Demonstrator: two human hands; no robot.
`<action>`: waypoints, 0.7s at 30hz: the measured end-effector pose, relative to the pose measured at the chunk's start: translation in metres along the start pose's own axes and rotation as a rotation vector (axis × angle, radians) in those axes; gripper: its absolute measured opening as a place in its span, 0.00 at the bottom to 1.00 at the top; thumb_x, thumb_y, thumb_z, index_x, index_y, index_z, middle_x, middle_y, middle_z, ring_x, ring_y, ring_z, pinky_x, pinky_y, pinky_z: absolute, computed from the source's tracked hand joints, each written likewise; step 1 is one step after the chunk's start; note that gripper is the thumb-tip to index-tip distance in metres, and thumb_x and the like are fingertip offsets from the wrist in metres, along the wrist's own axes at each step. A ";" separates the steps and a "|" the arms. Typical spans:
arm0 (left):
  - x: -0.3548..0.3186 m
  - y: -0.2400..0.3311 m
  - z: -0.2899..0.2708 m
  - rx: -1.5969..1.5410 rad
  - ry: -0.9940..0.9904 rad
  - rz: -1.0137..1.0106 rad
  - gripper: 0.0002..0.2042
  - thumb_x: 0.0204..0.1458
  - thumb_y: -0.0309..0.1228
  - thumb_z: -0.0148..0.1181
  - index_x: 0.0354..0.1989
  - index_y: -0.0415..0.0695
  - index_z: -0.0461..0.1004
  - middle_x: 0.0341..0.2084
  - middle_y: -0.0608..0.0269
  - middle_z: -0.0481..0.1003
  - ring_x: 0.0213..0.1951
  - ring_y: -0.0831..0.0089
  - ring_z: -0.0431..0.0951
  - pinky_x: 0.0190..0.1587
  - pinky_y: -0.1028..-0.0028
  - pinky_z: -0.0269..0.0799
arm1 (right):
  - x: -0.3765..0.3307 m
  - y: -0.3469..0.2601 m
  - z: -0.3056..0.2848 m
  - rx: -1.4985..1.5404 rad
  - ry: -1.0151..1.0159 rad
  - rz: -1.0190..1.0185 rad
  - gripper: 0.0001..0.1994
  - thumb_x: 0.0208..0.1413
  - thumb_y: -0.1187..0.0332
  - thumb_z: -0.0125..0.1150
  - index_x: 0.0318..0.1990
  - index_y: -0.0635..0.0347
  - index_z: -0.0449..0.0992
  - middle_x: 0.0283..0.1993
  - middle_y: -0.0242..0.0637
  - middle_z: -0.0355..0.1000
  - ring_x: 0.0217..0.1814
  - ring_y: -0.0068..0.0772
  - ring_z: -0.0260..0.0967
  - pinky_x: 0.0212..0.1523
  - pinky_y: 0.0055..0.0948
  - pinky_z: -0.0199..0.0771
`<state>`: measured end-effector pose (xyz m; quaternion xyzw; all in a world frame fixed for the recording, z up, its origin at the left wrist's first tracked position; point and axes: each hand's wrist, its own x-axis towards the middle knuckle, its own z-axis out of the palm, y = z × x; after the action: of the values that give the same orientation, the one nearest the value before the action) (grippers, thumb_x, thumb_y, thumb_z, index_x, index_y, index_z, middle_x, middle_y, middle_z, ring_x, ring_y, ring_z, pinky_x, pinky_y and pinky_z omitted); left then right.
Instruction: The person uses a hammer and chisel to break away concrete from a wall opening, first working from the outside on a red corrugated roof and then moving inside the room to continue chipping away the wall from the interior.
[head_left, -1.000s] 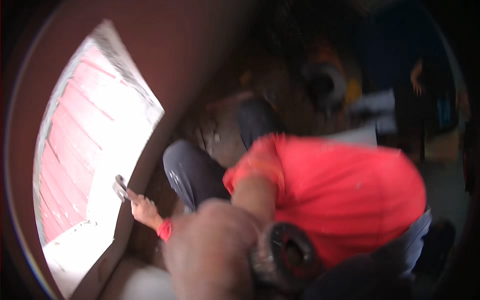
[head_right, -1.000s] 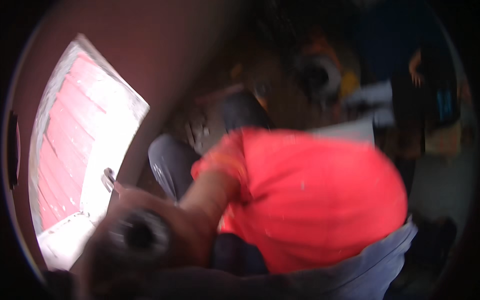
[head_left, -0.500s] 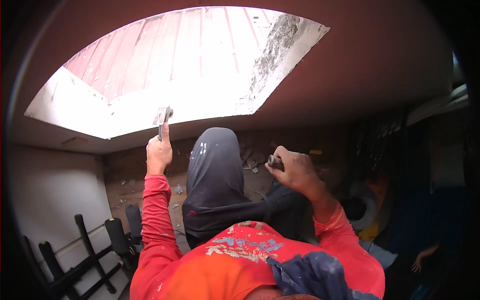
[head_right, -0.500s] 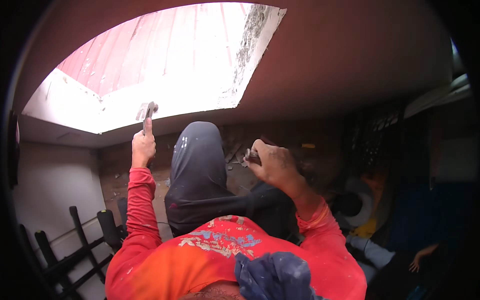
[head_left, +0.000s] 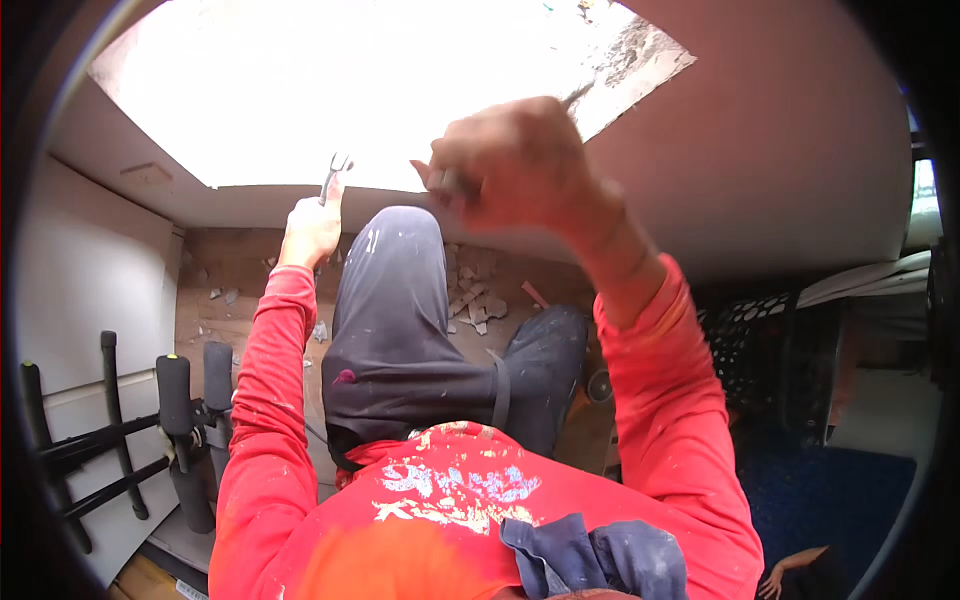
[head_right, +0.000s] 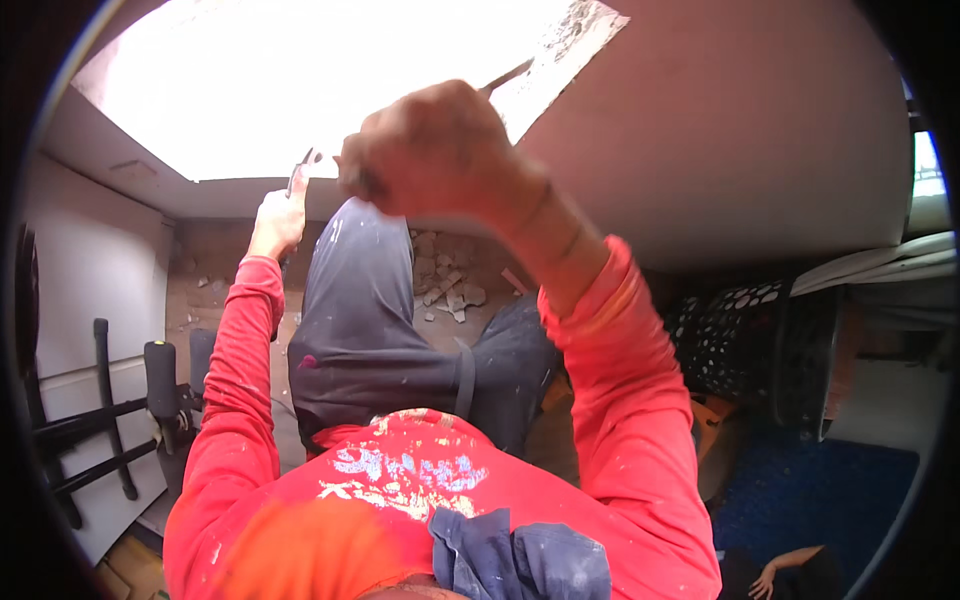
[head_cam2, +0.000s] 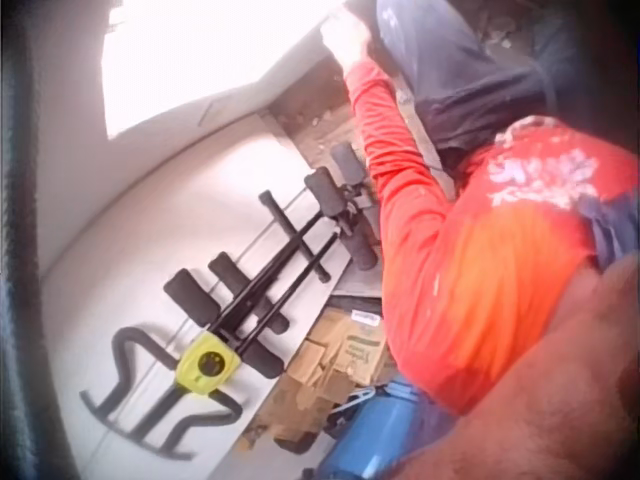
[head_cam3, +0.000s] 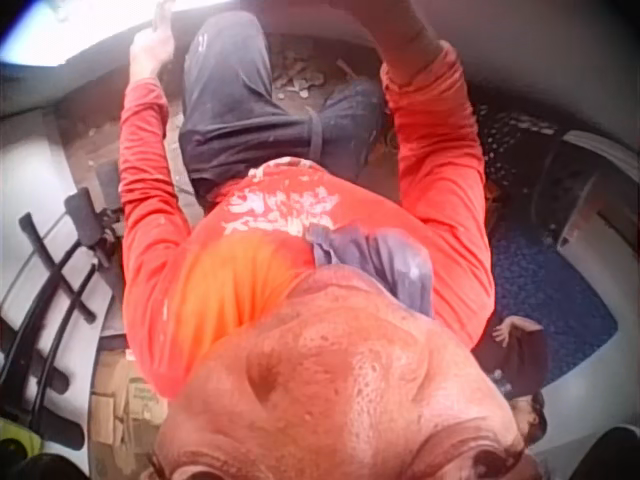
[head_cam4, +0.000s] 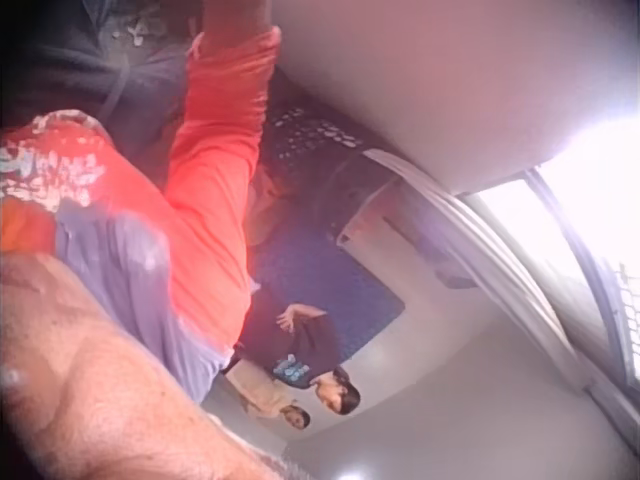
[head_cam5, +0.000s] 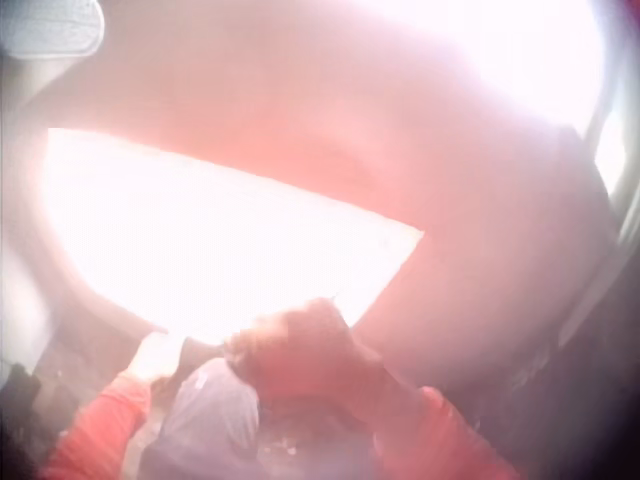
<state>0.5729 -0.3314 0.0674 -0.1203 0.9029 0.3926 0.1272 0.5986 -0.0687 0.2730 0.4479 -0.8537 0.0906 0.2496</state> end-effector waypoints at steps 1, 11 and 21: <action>-0.001 -0.001 -0.002 -0.012 -0.015 -0.028 0.42 0.65 0.65 0.36 0.23 0.33 0.75 0.16 0.45 0.74 0.20 0.53 0.79 0.29 0.57 0.76 | 0.010 0.013 0.000 -0.070 -0.011 0.013 0.10 0.49 0.59 0.63 0.20 0.47 0.78 0.18 0.31 0.73 0.19 0.37 0.74 0.21 0.36 0.74; -0.003 -0.007 0.001 -0.101 0.027 0.025 0.39 0.67 0.62 0.39 0.32 0.31 0.78 0.29 0.33 0.77 0.39 0.35 0.79 0.43 0.52 0.74 | 0.043 0.068 -0.001 -0.192 0.170 -0.031 0.25 0.53 0.64 0.70 0.13 0.54 0.58 0.11 0.37 0.52 0.11 0.40 0.50 0.14 0.36 0.52; 0.002 -0.032 0.013 -0.299 0.033 0.033 0.38 0.66 0.63 0.41 0.26 0.33 0.74 0.20 0.43 0.74 0.25 0.48 0.76 0.34 0.57 0.73 | 0.044 0.078 0.011 -0.290 0.091 0.199 0.20 0.55 0.58 0.66 0.14 0.52 0.69 0.12 0.36 0.64 0.13 0.40 0.64 0.17 0.37 0.61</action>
<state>0.5834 -0.3430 0.0367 -0.1294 0.8382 0.5227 0.0865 0.5107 -0.0594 0.2909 0.3158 -0.8859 0.0112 0.3395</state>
